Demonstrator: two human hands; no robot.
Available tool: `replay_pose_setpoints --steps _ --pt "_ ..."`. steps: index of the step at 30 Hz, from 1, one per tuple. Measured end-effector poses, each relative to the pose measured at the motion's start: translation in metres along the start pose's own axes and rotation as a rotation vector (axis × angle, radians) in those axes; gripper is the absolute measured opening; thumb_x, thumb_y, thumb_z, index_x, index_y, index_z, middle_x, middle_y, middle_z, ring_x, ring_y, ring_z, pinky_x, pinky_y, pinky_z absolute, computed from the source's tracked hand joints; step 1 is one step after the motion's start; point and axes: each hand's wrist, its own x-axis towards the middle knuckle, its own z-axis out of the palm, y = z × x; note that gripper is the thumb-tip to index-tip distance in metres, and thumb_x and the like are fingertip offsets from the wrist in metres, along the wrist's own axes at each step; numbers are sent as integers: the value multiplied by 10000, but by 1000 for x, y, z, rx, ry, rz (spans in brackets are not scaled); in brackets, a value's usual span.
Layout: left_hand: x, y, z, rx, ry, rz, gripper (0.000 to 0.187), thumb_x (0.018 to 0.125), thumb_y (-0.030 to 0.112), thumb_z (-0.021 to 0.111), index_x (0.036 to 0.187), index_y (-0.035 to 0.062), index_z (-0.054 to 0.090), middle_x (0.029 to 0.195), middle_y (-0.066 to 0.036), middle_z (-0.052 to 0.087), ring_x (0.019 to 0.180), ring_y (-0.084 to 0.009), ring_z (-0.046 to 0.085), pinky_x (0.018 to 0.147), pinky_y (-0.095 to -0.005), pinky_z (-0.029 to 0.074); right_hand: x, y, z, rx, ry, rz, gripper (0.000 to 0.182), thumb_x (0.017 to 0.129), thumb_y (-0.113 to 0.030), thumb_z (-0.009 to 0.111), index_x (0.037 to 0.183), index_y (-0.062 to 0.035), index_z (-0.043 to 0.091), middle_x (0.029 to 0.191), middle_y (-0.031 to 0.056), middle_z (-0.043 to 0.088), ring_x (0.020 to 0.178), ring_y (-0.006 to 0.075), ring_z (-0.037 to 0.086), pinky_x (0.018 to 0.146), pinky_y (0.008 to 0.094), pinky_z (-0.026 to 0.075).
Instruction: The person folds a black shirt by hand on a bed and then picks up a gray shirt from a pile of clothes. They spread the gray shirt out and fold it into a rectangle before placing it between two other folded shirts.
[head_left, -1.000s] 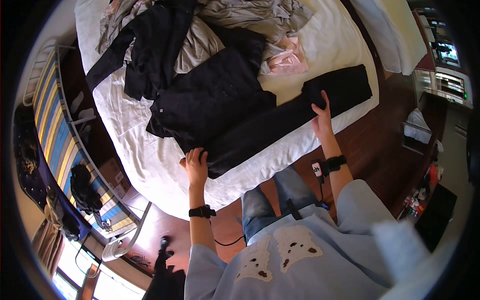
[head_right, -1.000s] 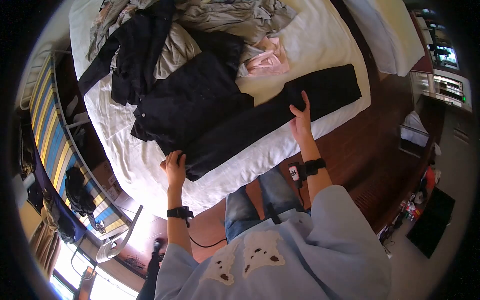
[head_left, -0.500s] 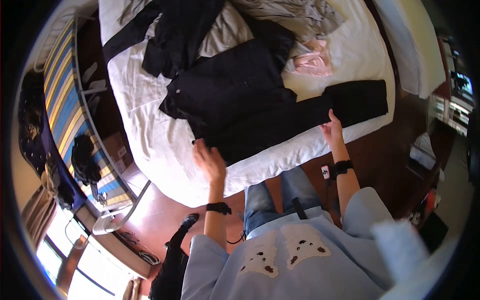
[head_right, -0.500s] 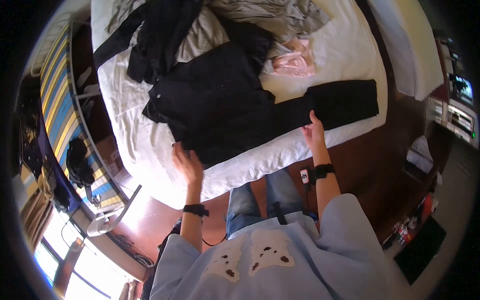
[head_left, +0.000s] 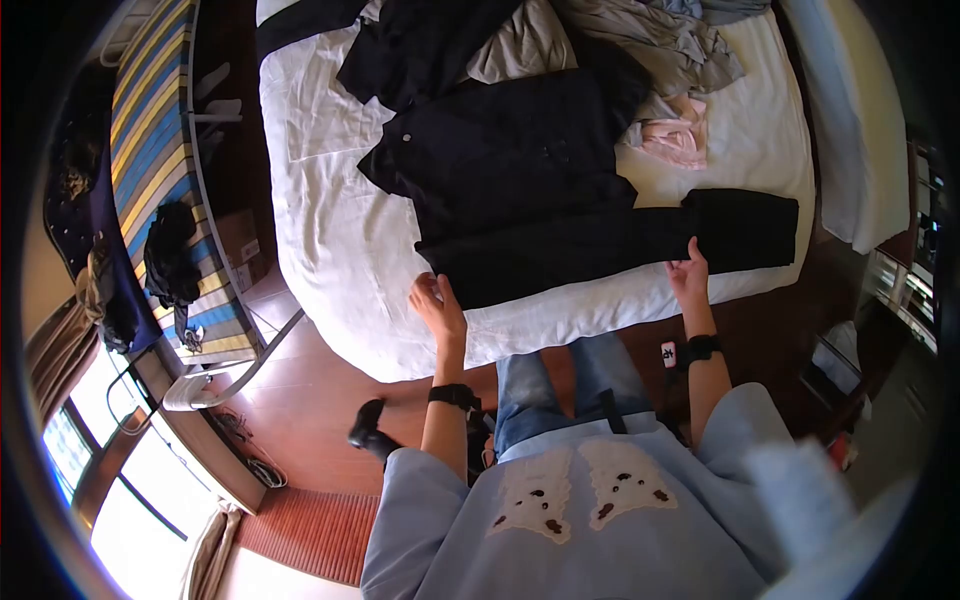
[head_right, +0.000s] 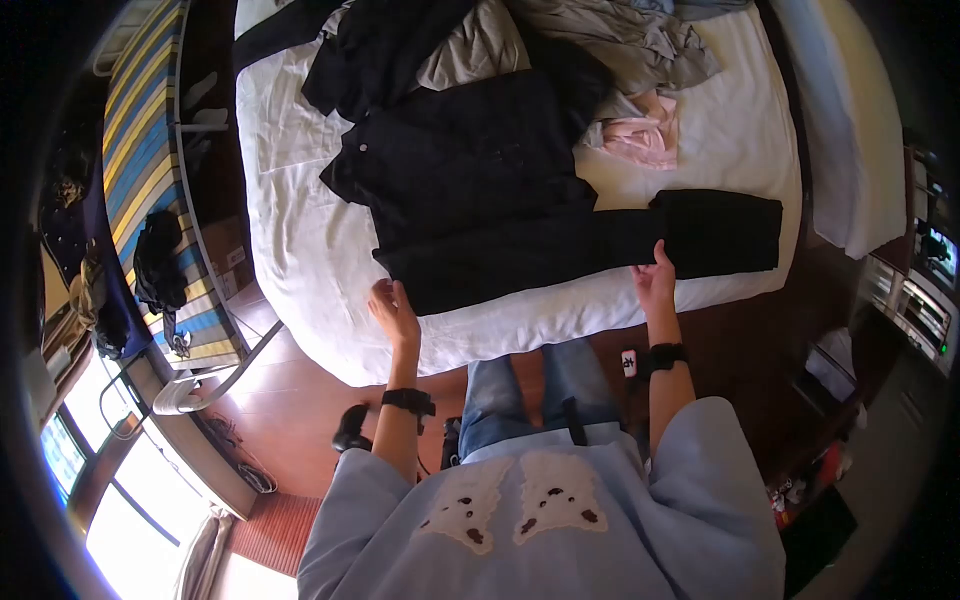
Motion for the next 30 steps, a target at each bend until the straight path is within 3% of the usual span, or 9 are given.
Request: replay_pose_setpoints --steps 2,6,9,12,18,20,21,24,30 --pt "9 -4 -6 107 -103 107 263 757 143 553 956 -18 492 841 -143 473 776 -272 438 714 -368 357 9 8 -8 -10 27 20 362 775 -328 566 1025 -74 504 1018 58 539 966 188 487 879 339 338" --pt "35 5 10 -7 -37 -142 347 742 227 598 943 -39 500 828 -134 519 696 -250 494 649 -316 401 10 14 -10 -12 1 53 393 772 -336 570 1050 -73 484 1054 56 518 999 203 460 900 360 315" --pt "53 13 11 -62 -153 -189 352 740 216 604 947 -47 493 825 -137 535 719 -237 504 666 -301 404 4 11 -7 -23 26 43 403 765 -353 574 1039 -71 486 1026 55 522 968 198 464 911 347 299" --pt "59 29 8 -204 -242 -42 365 752 222 597 955 -57 480 807 -130 540 709 -205 504 671 -290 404 5 10 -13 -7 101 13 403 764 -367 571 1033 -77 492 1016 48 524 954 181 465 902 324 297" --pt "40 -12 9 -370 -180 -319 363 776 254 583 962 -32 457 831 -105 535 733 -149 494 677 -266 401 6 6 -22 66 8 6 382 783 -289 564 1043 -20 485 1035 74 534 980 191 483 879 310 358" --pt "18 -3 -4 -365 -207 -301 375 757 236 608 973 -22 443 853 -115 529 785 -175 494 699 -289 399 8 8 -23 73 23 12 378 783 -287 565 1043 -25 486 1027 73 538 971 187 488 875 315 361" --pt "8 3 -8 -365 -223 -287 384 748 227 620 979 -18 436 864 -121 527 811 -188 494 710 -300 398 10 9 -22 80 30 10 376 783 -287 565 1043 -27 486 1024 73 540 967 185 491 872 317 363" --pt "-18 10 -12 -85 -146 237 407 682 121 657 991 -4 424 872 -133 515 861 -255 472 741 -352 385 8 10 -18 -14 8 12 390 761 -363 578 1025 -87 495 1004 40 527 919 164 476 816 295 345" --pt "-23 -3 -11 190 -141 339 303 610 -17 593 880 23 462 787 -115 503 805 -301 448 721 -391 368 7 10 -13 50 -15 43 362 781 -294 565 1045 -58 490 1012 67 541 957 201 496 860 319 372"
